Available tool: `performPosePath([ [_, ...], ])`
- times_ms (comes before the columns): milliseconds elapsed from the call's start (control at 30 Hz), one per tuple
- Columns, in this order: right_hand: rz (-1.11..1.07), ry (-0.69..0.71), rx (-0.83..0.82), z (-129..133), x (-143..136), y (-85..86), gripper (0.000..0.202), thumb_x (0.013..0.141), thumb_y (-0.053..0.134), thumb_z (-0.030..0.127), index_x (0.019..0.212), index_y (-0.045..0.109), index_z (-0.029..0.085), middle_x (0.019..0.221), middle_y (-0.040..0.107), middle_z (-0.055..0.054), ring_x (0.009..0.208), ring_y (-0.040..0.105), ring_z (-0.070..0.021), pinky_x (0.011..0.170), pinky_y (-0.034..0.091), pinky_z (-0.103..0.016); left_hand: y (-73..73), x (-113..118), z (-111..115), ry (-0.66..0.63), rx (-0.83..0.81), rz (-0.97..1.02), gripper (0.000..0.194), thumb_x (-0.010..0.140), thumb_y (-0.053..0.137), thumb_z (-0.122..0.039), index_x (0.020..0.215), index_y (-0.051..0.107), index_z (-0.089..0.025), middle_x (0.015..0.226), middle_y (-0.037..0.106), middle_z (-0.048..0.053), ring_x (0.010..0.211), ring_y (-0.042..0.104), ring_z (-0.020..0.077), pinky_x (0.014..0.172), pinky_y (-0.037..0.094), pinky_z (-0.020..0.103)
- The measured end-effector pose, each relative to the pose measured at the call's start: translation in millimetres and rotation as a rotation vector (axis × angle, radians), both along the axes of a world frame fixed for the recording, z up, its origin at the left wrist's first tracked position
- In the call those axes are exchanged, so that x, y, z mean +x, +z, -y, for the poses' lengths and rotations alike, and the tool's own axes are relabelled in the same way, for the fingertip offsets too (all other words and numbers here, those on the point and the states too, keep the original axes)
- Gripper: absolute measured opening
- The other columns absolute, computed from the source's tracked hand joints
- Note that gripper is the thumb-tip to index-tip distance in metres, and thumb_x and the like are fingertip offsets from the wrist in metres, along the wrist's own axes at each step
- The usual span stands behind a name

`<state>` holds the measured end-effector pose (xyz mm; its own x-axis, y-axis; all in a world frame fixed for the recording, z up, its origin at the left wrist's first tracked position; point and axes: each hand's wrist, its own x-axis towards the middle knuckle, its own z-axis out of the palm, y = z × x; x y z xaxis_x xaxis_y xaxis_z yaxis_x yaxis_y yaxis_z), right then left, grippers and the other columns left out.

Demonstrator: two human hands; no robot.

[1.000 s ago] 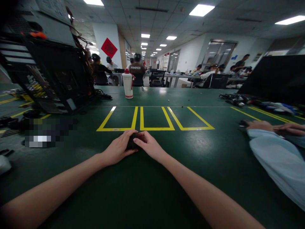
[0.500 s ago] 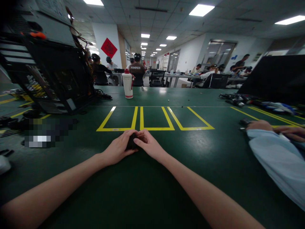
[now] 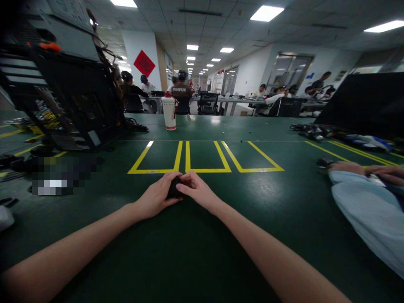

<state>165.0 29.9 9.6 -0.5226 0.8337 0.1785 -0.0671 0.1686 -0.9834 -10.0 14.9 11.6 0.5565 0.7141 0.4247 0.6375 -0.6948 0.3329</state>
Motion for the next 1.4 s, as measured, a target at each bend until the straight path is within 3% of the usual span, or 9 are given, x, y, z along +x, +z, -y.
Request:
performPosePath([
  [267, 0.091, -0.096, -0.016, -0.7, -0.9, -1.1, 0.026, 0.074, 0.057, 0.030, 0.095, 0.048, 0.020, 0.098, 0.054, -0.002, 0.096, 0.053, -0.0159, 0.088, 0.041, -0.037, -0.3, -0.4, 0.7, 0.005, 0.005, 0.000, 0.058, 0.075, 0.059, -0.030, 0.121, 0.025, -0.021, 0.121, 0.041, 0.009, 0.111, 0.043, 0.0239, 0.093, 0.039, 0.042],
  [433, 0.098, -0.035, 0.014, 0.1, 0.6, 2.5, 0.022, 0.074, 0.057, 0.026, 0.094, 0.049, 0.020, 0.098, 0.054, -0.002, 0.096, 0.054, -0.0161, 0.089, 0.042, -0.038, -0.7, -1.1, -1.0, -0.020, 0.007, 0.006, 0.059, 0.076, 0.058, -0.027, 0.123, 0.023, -0.022, 0.121, 0.040, 0.008, 0.112, 0.042, 0.0233, 0.094, 0.037, 0.042],
  [600, 0.084, -0.045, 0.106, 3.5, -0.9, 1.4, 0.034, 0.069, 0.062, 0.019, 0.098, 0.045, 0.023, 0.103, 0.050, -0.001, 0.099, 0.053, -0.0161, 0.092, 0.041, -0.037, -2.7, -2.6, -8.2, 0.002, 0.019, 0.007, 0.062, 0.074, 0.058, -0.020, 0.124, 0.021, -0.022, 0.123, 0.037, 0.009, 0.113, 0.041, 0.0246, 0.094, 0.037, 0.044],
  [833, 0.034, -0.105, 0.063, -0.1, -5.8, -4.2, 0.019, 0.076, 0.055, 0.027, 0.092, 0.046, 0.023, 0.094, 0.052, -0.001, 0.092, 0.055, -0.0168, 0.074, 0.050, -0.032, -1.8, -1.4, -9.2, 0.005, 0.019, 0.007, 0.062, 0.074, 0.059, -0.025, 0.123, 0.023, -0.020, 0.122, 0.039, 0.009, 0.112, 0.042, 0.0246, 0.094, 0.037, 0.042],
  [1100, 0.101, -0.107, -0.017, -0.3, -4.2, 1.1, 0.027, 0.075, 0.055, 0.026, 0.100, 0.047, 0.021, 0.104, 0.051, -0.004, 0.099, 0.052, -0.0182, 0.085, 0.046, -0.038, -4.2, -2.3, -8.9, -0.007, 0.021, 0.024, 0.063, 0.074, 0.058, -0.024, 0.124, 0.021, -0.022, 0.123, 0.039, 0.009, 0.112, 0.043, 0.0257, 0.092, 0.039, 0.046],
  [1300, 0.057, -0.072, 0.055, 1.1, -3.1, -3.3, 0.031, 0.070, 0.062, 0.019, 0.096, 0.045, 0.023, 0.105, 0.050, -0.001, 0.099, 0.053, -0.0167, 0.089, 0.044, -0.037, -6.1, -3.0, -10.4, -0.011, 0.031, 0.023, 0.062, 0.074, 0.058, -0.023, 0.124, 0.021, -0.023, 0.124, 0.037, 0.010, 0.114, 0.041, 0.0265, 0.093, 0.037, 0.047],
  [1400, 0.057, -0.083, 0.063, 2.4, -4.7, -4.6, 0.026, 0.073, 0.059, 0.023, 0.095, 0.045, 0.023, 0.103, 0.050, -0.002, 0.101, 0.052, -0.0171, 0.087, 0.045, -0.037, -5.8, -2.5, -10.2, -0.014, 0.027, 0.028, 0.062, 0.075, 0.057, -0.024, 0.124, 0.020, -0.024, 0.123, 0.037, 0.009, 0.113, 0.042, 0.0269, 0.092, 0.038, 0.048],
])
